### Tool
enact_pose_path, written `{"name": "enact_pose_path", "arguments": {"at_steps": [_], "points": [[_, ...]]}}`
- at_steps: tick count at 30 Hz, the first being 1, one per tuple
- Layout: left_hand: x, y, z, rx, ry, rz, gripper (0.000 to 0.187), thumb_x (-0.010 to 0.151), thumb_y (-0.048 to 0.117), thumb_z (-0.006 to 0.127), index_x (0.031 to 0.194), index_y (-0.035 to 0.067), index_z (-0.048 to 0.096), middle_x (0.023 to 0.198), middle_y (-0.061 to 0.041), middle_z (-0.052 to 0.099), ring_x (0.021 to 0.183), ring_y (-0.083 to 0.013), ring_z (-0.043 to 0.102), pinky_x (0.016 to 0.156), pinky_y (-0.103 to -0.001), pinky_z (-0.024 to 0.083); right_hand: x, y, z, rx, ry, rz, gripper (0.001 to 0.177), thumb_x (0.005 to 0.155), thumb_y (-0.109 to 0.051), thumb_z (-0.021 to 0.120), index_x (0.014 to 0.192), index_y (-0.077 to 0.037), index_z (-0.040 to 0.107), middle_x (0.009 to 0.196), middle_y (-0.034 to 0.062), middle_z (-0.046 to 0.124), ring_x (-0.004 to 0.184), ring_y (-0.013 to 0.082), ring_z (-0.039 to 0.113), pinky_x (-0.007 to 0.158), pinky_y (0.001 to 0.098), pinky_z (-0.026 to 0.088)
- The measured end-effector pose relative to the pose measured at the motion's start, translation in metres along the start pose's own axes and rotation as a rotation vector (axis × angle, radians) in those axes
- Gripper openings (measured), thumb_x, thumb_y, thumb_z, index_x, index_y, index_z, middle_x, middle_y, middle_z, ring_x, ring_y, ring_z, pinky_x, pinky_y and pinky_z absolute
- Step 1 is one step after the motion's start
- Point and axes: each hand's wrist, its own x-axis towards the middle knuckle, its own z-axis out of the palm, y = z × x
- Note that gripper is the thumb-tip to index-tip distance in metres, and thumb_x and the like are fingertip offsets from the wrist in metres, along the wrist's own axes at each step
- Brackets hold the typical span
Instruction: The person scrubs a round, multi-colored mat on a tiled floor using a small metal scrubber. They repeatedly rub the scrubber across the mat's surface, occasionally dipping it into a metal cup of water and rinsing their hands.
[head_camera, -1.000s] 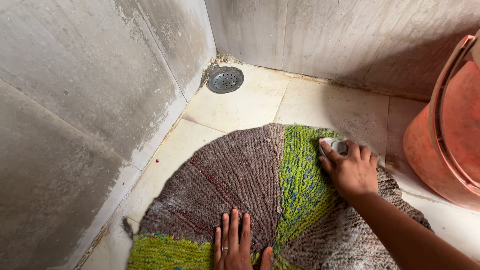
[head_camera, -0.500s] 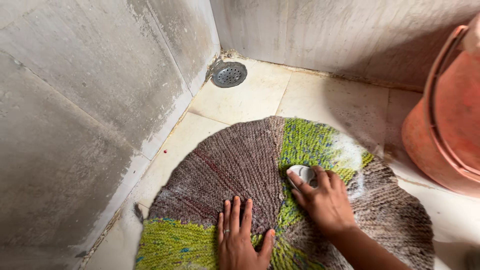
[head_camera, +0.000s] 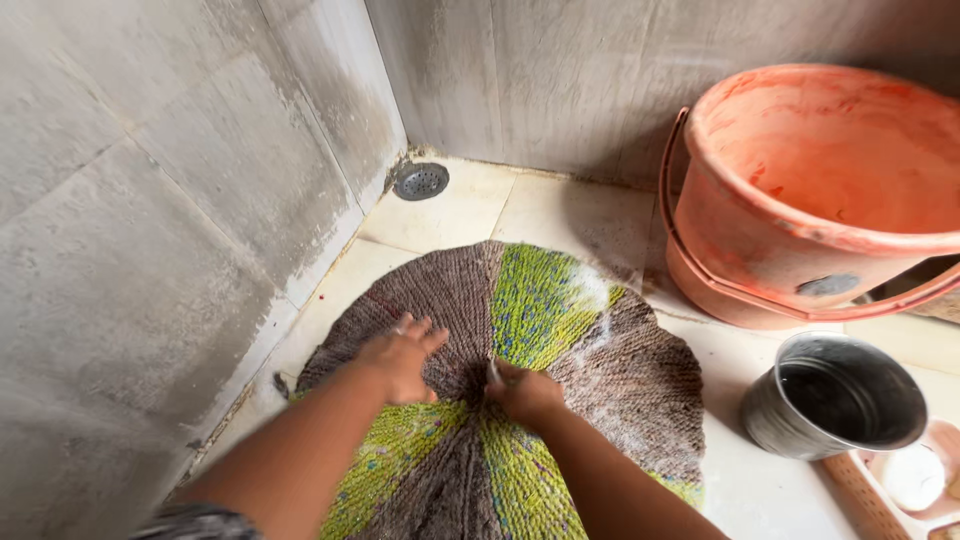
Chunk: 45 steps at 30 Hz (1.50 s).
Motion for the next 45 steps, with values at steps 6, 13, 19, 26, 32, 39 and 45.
{"name": "enact_pose_path", "arguments": {"at_steps": [6,13,19,26,32,39,45], "points": [[-0.082,-0.044,-0.092,0.120,0.307,0.083,0.074,0.092,0.053,0.063,0.154,0.025,0.035,0.166,0.002,0.025,0.157,-0.0208,0.017,0.128,-0.042,0.019,0.061,-0.002,-0.051,1.418,-0.055,0.209,0.053,0.092,-0.056,0.066,0.115,-0.009,0.060,0.094,0.0103,0.058,0.085,0.0295,0.054,0.073,0.0480,0.046],[-0.092,-0.061,-0.069,0.167,0.244,0.245,0.074,0.090,0.050,0.066,0.154,0.021,0.041,0.164,0.000,0.030,0.156,-0.0221,0.018,0.127,-0.040,0.021,0.012,-0.032,-0.073,1.276,0.070,-0.034,0.046,0.090,-0.053,0.062,0.112,-0.012,0.060,0.089,0.0120,0.059,0.081,0.0277,0.055,0.069,0.0429,0.048],[0.006,-0.063,0.029,-0.075,0.087,0.103,0.089,0.096,0.056,0.061,0.161,0.013,0.019,0.171,-0.008,0.011,0.159,-0.0277,0.008,0.130,-0.044,0.013,0.000,-0.058,-0.033,0.694,0.351,-0.293,0.062,0.093,-0.044,0.063,0.150,-0.025,0.053,0.133,0.0162,0.063,0.112,0.0300,0.063,0.100,0.0412,0.047],[0.092,-0.092,0.129,-0.121,0.344,0.084,0.096,0.089,0.046,0.060,0.159,0.005,0.010,0.172,-0.014,0.004,0.155,-0.0329,0.003,0.124,-0.044,0.007,-0.019,-0.090,0.034,-0.174,0.427,-0.715,0.051,0.096,-0.037,0.064,0.146,-0.033,0.059,0.149,0.0270,0.046,0.130,0.0440,0.046,0.109,0.0539,0.040],[0.120,-0.094,0.198,-0.265,0.912,0.194,0.072,0.098,0.049,0.034,0.154,0.005,0.025,0.163,-0.017,0.021,0.152,-0.0353,0.014,0.120,-0.051,0.011,0.054,-0.075,0.023,-0.333,0.316,-0.642,0.044,0.103,-0.041,0.053,0.146,-0.051,0.053,0.156,0.0187,0.044,0.127,0.0329,0.052,0.106,0.0494,0.045],[0.126,-0.093,0.206,-0.290,0.982,0.252,0.074,0.099,0.056,0.028,0.152,0.005,0.028,0.161,-0.018,0.022,0.150,-0.0367,0.015,0.118,-0.052,0.010,0.134,-0.051,-0.064,-0.519,0.783,-0.202,0.046,0.097,-0.050,0.060,0.142,-0.043,0.056,0.136,0.0180,0.053,0.120,0.0355,0.049,0.104,0.0491,0.039],[0.116,-0.107,0.210,-0.633,0.918,-0.009,0.076,0.086,0.022,0.043,0.157,0.001,0.028,0.164,-0.019,0.025,0.154,-0.0369,0.018,0.125,-0.052,0.010,0.034,-0.107,0.078,-0.316,0.707,-0.845,0.044,0.092,-0.039,0.068,0.136,-0.037,0.069,0.136,0.0188,0.059,0.121,0.0352,0.053,0.102,0.0485,0.045]]}}
